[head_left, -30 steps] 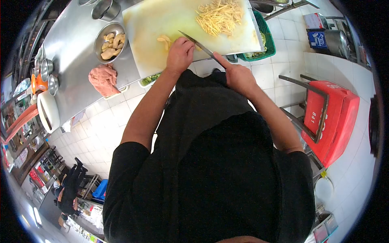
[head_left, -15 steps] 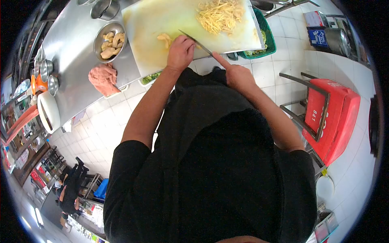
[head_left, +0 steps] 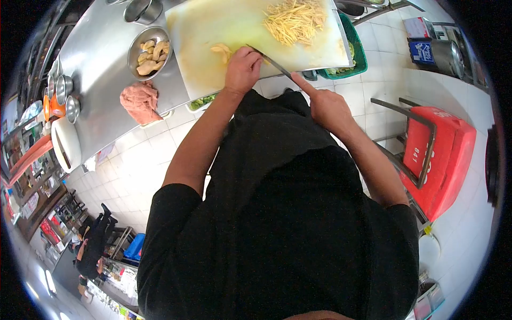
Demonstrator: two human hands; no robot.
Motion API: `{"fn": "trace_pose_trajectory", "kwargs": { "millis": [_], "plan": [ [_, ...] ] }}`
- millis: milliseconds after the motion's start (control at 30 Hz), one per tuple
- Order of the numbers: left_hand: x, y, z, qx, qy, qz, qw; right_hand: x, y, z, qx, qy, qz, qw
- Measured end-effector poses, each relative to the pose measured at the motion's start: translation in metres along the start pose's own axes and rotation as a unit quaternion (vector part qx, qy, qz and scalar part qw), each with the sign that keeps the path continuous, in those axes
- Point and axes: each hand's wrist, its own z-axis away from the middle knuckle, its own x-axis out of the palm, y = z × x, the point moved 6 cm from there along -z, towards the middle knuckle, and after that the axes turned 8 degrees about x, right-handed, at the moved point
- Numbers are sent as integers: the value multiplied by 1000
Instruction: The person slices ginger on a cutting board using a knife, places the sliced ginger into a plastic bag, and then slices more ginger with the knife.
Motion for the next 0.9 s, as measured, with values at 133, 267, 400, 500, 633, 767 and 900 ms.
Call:
{"fn": "trace_pose_trajectory", "kwargs": {
  "millis": [133, 267, 400, 500, 633, 767, 900],
  "plan": [
    [2, -5, 2, 9, -6, 6, 1000, 23, -1, -33, -10, 29, -25, 999],
    [-1, 0, 2, 0, -11, -17, 1000, 11, -4, -20, -11, 33, -8, 999],
    [1, -1, 3, 10, -4, -31, 999, 1, 1, 3, -14, 19, 2, 1000],
    [3, -4, 5, 14, 4, -11, 1000, 0, 2, 8, -1, -2, 6, 1000],
    [2, -1, 1, 8, 6, -11, 1000, 32, 0, -26, -10, 26, -40, 999],
    [2, -4, 5, 7, 1, -14, 1000, 13, -8, -21, -16, 43, -24, 999],
    [1, -1, 4, 12, 10, -21, 1000, 1, -5, -2, -6, 21, -11, 1000]
  ]
}}
